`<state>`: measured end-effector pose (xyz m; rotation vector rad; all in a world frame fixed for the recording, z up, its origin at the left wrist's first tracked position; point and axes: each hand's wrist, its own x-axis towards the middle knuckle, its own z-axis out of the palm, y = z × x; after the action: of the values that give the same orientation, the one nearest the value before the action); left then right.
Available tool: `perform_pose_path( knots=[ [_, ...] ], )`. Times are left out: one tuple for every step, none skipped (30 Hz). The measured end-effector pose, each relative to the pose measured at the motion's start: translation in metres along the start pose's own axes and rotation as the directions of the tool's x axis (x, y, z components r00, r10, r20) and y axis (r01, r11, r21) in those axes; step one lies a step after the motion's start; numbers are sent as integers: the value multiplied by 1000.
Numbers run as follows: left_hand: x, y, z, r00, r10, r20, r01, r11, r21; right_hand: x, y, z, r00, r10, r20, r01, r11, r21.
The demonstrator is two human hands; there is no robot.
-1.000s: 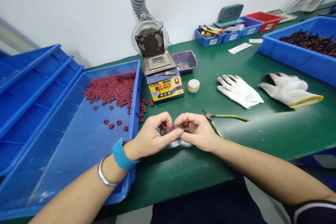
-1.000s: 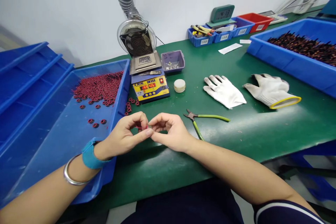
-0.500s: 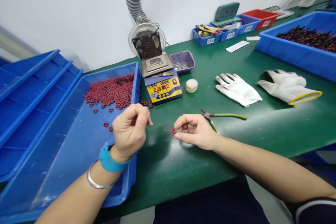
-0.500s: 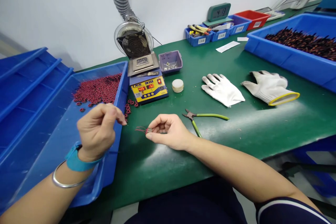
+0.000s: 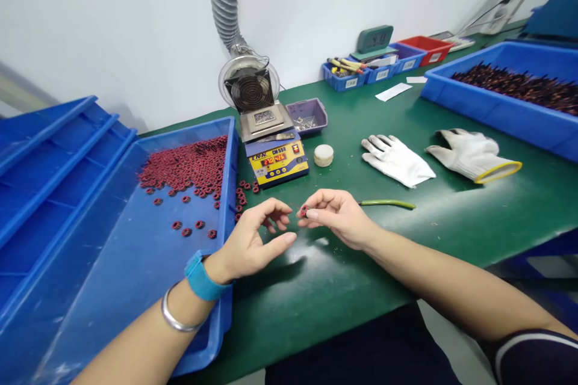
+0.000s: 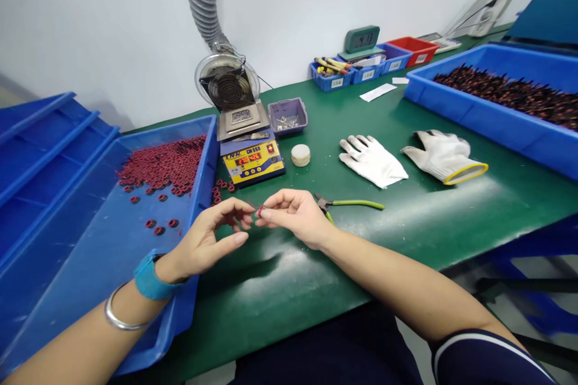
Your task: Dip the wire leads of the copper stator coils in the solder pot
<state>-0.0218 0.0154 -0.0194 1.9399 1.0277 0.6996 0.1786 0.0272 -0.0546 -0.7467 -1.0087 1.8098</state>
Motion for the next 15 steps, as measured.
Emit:
perform_pose_path(
  knots=[
    [0, -1, 1, 1000, -20, 12, 20, 999, 33, 4, -6, -2, 1000, -15, -18, 15, 1000, -22],
    [1, -2, 1, 999, -44, 25, 42, 997, 68, 10, -14, -3, 999, -41, -34, 39, 998, -58],
    [2, -3, 3, 997, -67, 39, 62, 993, 101, 19, -25, -4, 996, -84, -44, 78, 991, -112],
    [2, -5, 4, 995, -84, 54, 76, 989, 128, 31, -37, -5, 989, -142, -47, 131, 975, -182],
    [3, -7, 5, 993, -95, 66, 84, 986, 147, 46, -50, -5, 977, -209, -45, 191, 947, -258],
    [3, -8, 6, 992, -102, 75, 89, 984, 157, 63, -64, -3, 959, -281, -41, 251, 906, -339],
    [3, -10, 6, 991, -106, 83, 92, 982, 163, 83, -78, -1, 937, -345, -44, 297, 860, -414],
    [4, -12, 6, 990, -110, 89, 94, 982, 165, 105, -91, 2, 922, -383, -57, 310, 819, -483],
    [4, -14, 6, 989, -114, 95, 98, 981, 166, 128, -103, 6, 909, -411, -73, 303, 770, -562],
    [4, -15, 6, 988, -118, 101, 100, 980, 170, 150, -113, 10, 900, -429, -78, 278, 702, -656],
    [4, -17, 6, 987, -121, 105, 101, 979, 179, 171, -121, 15, 889, -452, -75, 249, 614, -749],
    [4, -18, 5, 986, -123, 109, 100, 976, 192, 190, -126, 19, 882, -468, -60, 212, 507, -835],
    [4, -19, 5, 986, -125, 113, 100, 973, 209, 207, -130, 23, 877, -478, -41, 172, 392, -904],
    [4, -20, 5, 985, -130, 117, 100, 968, 229, 221, -132, 26, 874, -486, -18, 136, 280, -950],
    [5, -20, 5, 983, -135, 125, 100, 963, 250, 233, -133, 29, 873, -488, 2, 103, 179, -978]
  ],
)
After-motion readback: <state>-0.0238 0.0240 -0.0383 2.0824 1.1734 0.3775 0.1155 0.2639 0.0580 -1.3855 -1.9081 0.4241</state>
